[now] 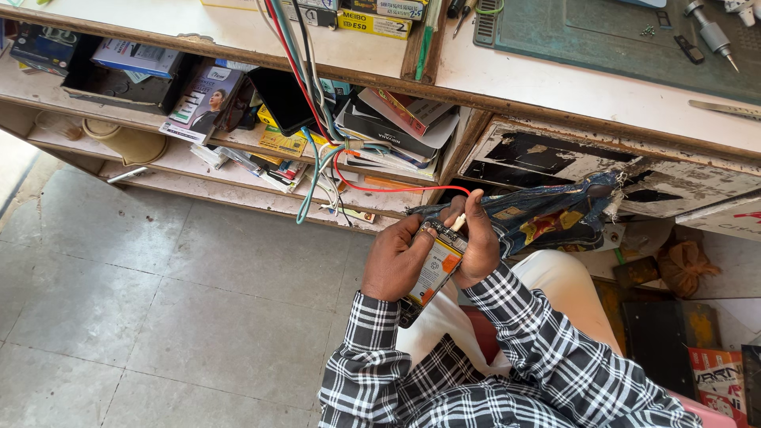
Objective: The person sits at a cluttered workbench and uses a small purple tool to scrape or clean a tiny component. They then pick up a disassembled smartphone, connect a red and white wire to its battery, and hold the connection while inspecting the device.
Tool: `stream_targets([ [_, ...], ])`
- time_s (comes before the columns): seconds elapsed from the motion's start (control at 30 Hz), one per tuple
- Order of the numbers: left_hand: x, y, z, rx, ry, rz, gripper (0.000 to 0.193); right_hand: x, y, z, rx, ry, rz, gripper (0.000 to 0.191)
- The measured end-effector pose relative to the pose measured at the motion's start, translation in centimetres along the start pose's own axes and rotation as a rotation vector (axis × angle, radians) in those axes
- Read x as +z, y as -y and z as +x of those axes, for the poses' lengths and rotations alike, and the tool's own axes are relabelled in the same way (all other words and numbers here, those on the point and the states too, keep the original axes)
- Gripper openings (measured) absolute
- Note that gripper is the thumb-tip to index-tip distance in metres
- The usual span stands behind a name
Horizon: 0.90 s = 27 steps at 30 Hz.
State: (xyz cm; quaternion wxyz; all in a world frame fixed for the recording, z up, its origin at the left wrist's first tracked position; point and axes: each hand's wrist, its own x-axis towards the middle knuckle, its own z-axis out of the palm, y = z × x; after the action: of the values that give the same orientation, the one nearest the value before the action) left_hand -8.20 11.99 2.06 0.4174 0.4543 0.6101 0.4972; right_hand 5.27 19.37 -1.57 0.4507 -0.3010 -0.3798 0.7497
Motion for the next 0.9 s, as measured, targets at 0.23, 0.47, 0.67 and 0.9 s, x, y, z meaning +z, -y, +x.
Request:
stream_targets([
  [0.23,0.05,0.02,0.03,0.013,0.005,-0.019,0.024,0.09,0.2,0.01,0.012,-0.008,-0.009,0.06],
  [0.47,-0.01,0.08,-0.06,-0.001,-0.004,0.001,0.024,-0.06,-0.07,-0.03,-0.01,0.009,0.018,0.059],
  [0.67,0.02,-0.09,-0.11,0.01,-0.014,-0.004,0.023,0.07,-0.08,-0.05,-0.016,-0.008,0.029,0.058],
  [0.9,0.04,-0.09,-0.01,-0.009,-0.014,0.029,0.025,0.01,0.01,-0.03,0.019,0.006,0.038,0.058],
])
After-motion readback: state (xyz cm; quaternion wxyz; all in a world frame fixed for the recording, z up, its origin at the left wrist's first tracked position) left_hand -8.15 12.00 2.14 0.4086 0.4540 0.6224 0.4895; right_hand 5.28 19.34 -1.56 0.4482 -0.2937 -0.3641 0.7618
